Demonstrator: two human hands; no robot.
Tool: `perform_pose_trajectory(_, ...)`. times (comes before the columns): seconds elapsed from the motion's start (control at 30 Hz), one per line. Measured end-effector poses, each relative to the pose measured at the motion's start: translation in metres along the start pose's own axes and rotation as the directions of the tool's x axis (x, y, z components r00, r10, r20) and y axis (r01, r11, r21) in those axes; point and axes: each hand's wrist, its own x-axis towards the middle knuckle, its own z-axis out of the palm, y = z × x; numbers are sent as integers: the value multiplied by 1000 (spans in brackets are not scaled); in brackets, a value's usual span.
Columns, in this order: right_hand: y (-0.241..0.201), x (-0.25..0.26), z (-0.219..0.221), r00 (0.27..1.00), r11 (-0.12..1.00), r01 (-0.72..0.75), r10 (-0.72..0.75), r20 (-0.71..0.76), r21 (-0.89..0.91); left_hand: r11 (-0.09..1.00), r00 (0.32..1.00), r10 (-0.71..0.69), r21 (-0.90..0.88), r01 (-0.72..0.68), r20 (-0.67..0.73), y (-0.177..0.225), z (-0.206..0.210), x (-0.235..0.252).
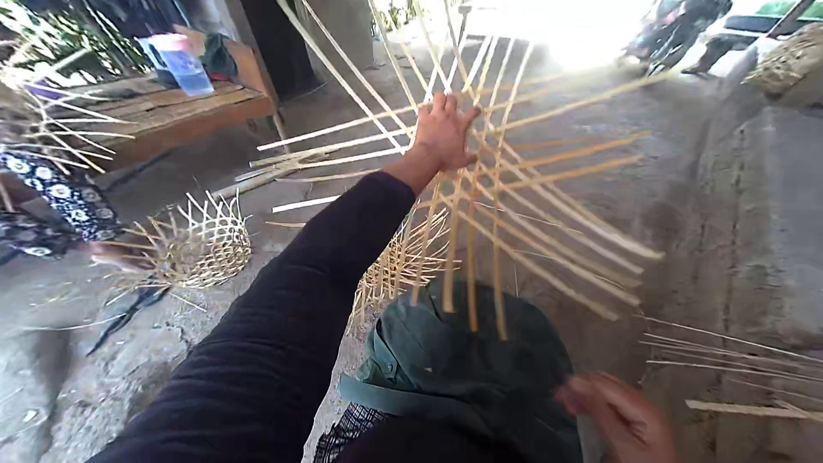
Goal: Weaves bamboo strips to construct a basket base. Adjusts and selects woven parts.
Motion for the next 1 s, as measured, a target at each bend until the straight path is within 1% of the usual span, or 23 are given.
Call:
perform_pose_trajectory(0.07,13,7,39,988,993,25,-7,153,-114,993,996,-83,-85,84,14,14,-6,-1)
perform_pose_trajectory(0.1,19,10,58,983,988,45,-17,183,-149,981,992,-120,-145,125,43,23,-5,-4)
perform_pose_trajectory(0.13,22,14,75,984,988,40,-13,177,-151,965,986,-145,-209,161,87,33,-1,-10)
perform_pose_trajectory(0.17,23,17,90,991,993,12,4,135,-122,946,978,-151,-265,186,146,44,6,-19)
perform_pose_trajectory(0.2,25,20,101,997,997,-19,24,72,-72,925,968,-136,-323,200,211,54,16,-30)
perform_pose_trajectory(0.23,27,22,108,1000,999,-21,21,-5,-30,901,957,-117,-378,215,264,63,32,-44)
perform_pose_trajectory(0.3,33,23,114,993,999,39,-40,-109,-13,859,935,-104,-444,256,338,77,67,-76)
perform_pose_trajectory(0.37,44,18,113,982,989,133,-141,-127,-69,832,909,-103,-466,301,403,86,95,-113)
perform_pose_trajectory(0.47,69,-2,113,977,964,205,-211,-17,-168,852,886,-141,-401,336,442,92,122,-161)
perform_pose_trajectory(0.5,76,-7,114,974,955,225,-226,17,-195,866,900,-148,-386,318,410,95,129,-173)
perform_pose_trajectory(0.53,80,-10,116,972,950,234,-230,45,-209,886,929,-140,-375,272,344,98,136,-184)
perform_pose_trajectory(0.57,81,-11,117,970,945,244,-234,70,-217,905,961,-100,-379,196,259,101,145,-193)
perform_pose_trajectory(0.6,79,-10,118,965,940,261,-245,94,-221,913,980,-12,-398,92,200,103,155,-199)
perform_pose_trajectory(0.63,77,-8,119,959,937,279,-258,120,-212,907,975,111,-421,-21,191,103,165,-204)
perform_pose_trajectory(0.67,74,-5,120,953,937,292,-268,141,-189,893,946,230,-436,-112,228,103,175,-206)
perform_pose_trajectory(0.7,73,-1,123,947,936,309,-289,138,-166,882,908,302,-445,-151,290,102,182,-206)
perform_pose_trajectory(0.73,75,3,126,945,943,312,-295,142,-118,877,879,335,-454,-159,339,102,185,-205)
perform_pose_trajectory(0.83,85,19,141,950,963,259,-267,160,71,877,848,331,-466,-115,414,101,188,-198)
perform_pose_trajectory(0.9,78,33,148,969,976,190,-203,139,102,882,840,326,-461,-103,435,105,189,-196)
perform_pose_trajectory(0.93,72,39,150,980,981,122,-143,138,148,885,840,321,-455,-101,438,108,191,-196)
perform_pose_trajectory(1.0,63,49,153,981,958,-94,43,190,269,887,841,309,-453,-86,445,112,194,-196)
